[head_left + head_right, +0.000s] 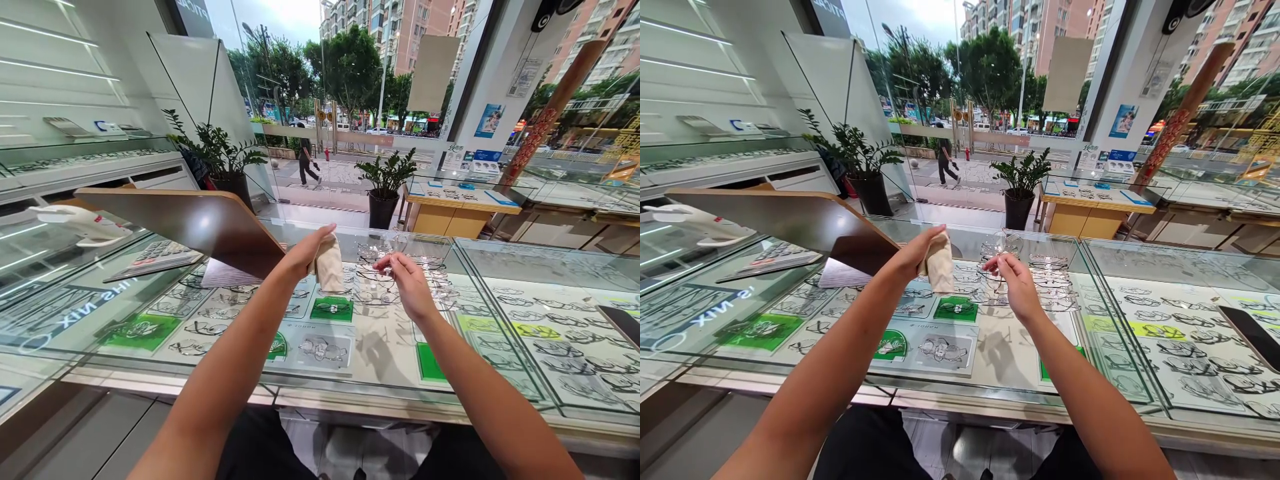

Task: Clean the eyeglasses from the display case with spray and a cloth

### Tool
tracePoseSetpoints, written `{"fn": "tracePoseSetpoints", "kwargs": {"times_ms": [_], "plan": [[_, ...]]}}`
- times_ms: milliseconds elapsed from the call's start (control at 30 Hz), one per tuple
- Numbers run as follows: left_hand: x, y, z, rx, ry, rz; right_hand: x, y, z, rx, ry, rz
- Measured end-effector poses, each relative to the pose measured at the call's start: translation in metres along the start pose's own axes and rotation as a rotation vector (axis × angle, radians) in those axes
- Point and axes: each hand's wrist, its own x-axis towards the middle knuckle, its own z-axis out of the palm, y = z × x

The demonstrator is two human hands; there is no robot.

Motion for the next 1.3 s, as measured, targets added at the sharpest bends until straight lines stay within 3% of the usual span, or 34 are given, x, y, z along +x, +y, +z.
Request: {"fn": "tracePoseSetpoints", "kwargs": {"times_ms": [100, 333, 633, 833, 933, 1033, 1200, 1300], "plan": [[-0.014, 0.013, 0.007, -0.171, -0.109, -0.016, -0.004, -0.007, 0.005, 0.133, -0.057, 0.021], [-0.024, 0.016, 0.022, -0.281, -0.153, 0.037, -0.009, -0.013, 0.011, 0.181, -0.182, 0.059], [-0.018, 0.01, 0.018, -0.432, -0.16, 0.038, -0.01, -0.015, 0.009, 0.152, -0.183, -0.027], [-0.01, 0.007, 0.005, -0.305, -0.171, -0.059, -0.006, -0.017, 0.001, 0.017, -0.141, -0.077], [-0.007, 0.005, -0.006, -0.14, -0.299, -0.089, -0.004, -0.027, -0.005, 0.083, -0.127, -0.051], [-0.008, 0.005, -0.009, 0.069, -0.494, -0.053, -0.004, -0.035, -0.01, 0.142, -0.196, 0.018], [-0.024, 0.009, 0.017, 0.094, -0.821, 0.134, -0.005, -0.035, -0.012, 0.179, -0.313, 0.097], [-0.035, 0.011, 0.034, 0.051, -0.89, 0.181, -0.005, -0.034, -0.012, 0.172, -0.321, 0.106]]}}
